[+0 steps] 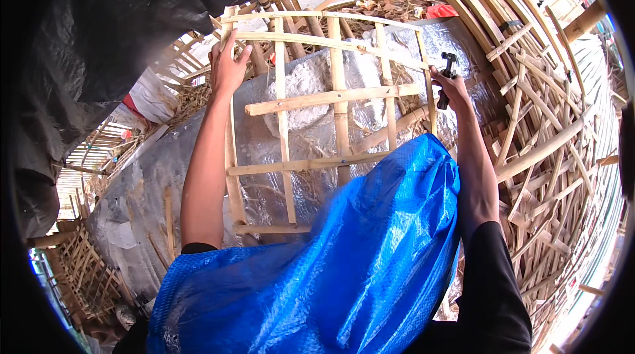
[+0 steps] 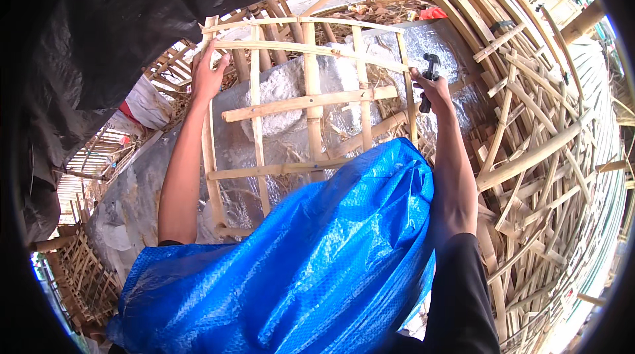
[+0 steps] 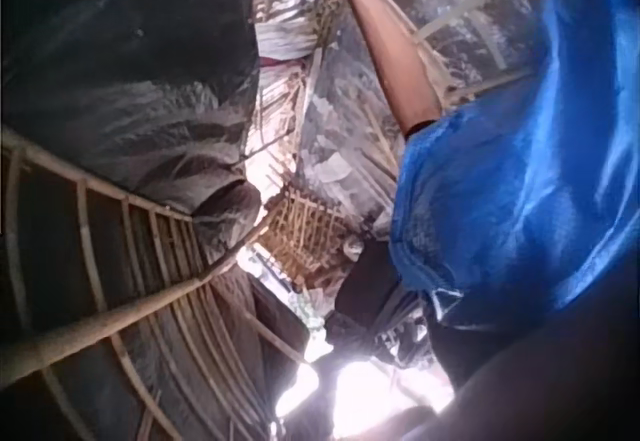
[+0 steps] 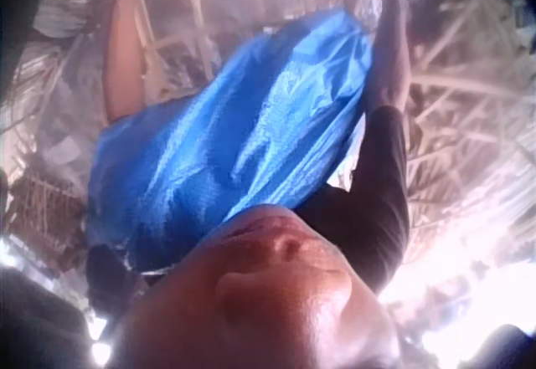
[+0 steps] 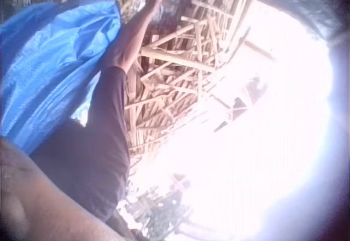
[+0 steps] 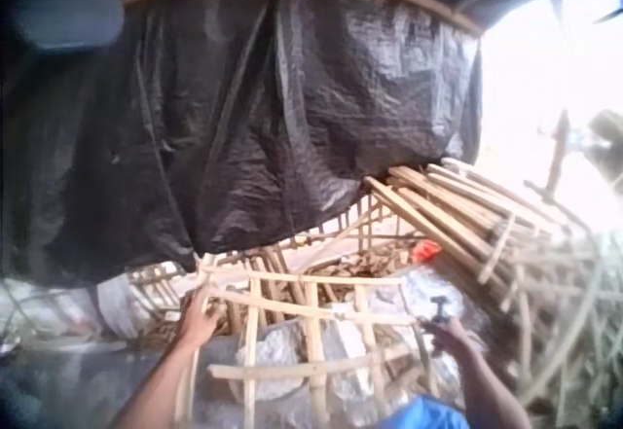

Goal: The person constructs a wooden lattice structure by aligning bamboo strips and securing them with a tool, then uses a utility knife to whittle and shape a separate wooden strip.

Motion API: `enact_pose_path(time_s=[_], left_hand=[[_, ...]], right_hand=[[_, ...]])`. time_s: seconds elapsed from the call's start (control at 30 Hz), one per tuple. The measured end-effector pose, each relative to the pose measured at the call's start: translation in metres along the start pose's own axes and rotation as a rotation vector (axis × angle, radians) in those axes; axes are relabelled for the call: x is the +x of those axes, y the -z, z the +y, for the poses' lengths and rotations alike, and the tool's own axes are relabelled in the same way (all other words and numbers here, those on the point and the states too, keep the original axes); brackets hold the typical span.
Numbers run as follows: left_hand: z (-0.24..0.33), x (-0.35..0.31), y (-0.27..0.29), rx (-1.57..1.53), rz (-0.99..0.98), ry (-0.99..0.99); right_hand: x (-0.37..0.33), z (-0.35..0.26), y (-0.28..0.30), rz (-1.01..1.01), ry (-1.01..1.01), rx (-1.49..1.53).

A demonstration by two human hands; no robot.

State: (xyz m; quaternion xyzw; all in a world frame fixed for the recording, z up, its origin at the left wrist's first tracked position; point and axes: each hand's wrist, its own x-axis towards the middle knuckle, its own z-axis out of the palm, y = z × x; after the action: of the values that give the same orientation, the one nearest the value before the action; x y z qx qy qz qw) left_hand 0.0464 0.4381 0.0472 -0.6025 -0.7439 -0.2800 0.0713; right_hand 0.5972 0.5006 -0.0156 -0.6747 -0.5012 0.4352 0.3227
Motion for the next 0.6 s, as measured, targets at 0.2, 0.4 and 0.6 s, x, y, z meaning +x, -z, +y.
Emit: enact_pose_path(time_s=[0.2, 0.4, 0.6], left_hand=[[-0.005, -0.004, 0.007, -0.430, -0.084, 0.021], [-0.013, 0.000, 0.010, -0.848, -0.143, 0.256], [-0.035, -0.003, 0.007, -1.025, -0.118, 0.417]], right_hand=[[0.008, -0.022, -0.010, 0.127, -0.082, -0.030], [0.007, -0.020, -0.023, 0.172, -0.070, 0.026], [0.016, -0.018, -0.037, 0.169, -0.140, 0.160]])
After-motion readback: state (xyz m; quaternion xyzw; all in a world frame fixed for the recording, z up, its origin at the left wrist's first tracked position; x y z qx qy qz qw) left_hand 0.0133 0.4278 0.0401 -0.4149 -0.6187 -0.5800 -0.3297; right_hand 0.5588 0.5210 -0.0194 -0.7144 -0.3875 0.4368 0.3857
